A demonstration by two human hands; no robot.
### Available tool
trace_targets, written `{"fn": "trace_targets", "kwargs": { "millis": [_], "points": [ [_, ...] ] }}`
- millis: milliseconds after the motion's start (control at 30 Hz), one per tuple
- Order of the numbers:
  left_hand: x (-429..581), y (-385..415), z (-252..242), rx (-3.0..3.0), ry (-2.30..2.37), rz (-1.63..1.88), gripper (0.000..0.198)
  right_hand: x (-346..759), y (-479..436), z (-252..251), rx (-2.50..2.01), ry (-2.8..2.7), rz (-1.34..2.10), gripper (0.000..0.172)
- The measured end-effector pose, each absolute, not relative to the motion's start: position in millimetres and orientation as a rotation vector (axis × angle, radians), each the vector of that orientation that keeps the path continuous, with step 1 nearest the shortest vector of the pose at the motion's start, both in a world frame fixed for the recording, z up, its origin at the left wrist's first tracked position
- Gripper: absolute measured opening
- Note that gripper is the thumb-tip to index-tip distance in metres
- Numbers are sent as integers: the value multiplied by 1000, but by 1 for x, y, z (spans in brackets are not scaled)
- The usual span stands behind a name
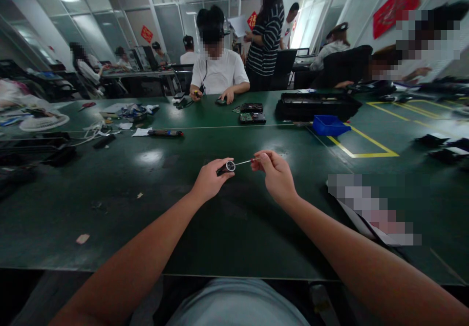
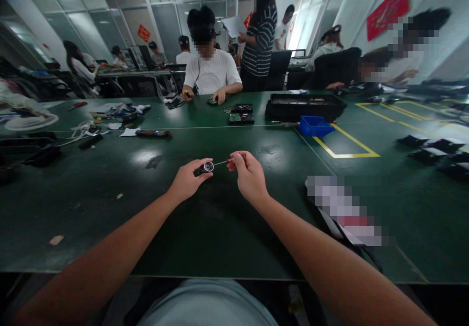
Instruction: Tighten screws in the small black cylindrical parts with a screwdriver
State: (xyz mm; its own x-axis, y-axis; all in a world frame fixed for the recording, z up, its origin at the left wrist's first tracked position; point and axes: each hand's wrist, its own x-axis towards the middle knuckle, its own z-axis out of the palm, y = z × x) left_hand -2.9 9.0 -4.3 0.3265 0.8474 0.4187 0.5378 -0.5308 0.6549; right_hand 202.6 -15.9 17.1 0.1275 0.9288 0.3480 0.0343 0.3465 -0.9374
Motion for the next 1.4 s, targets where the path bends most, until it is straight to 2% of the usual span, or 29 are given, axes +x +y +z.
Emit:
{"fn": "trace_targets", "kwargs": {
  "millis": [200,600,933,1400],
  "points": [
    [-3,12,2,2305,1127,1043,40,210,-1,9,-961,-927,1245,28],
    [-4,7,5,2336,1235,968,41,207,-20,22,-1163,-1461,585,21],
    [-4,7,2,2338,1249,959,43,205,-24,21,-1116,-1566,531,17],
    [-5,8,-4,2317,1237,911,43,209,-26,25,-1132,-1437,452,19]
  ]
}}
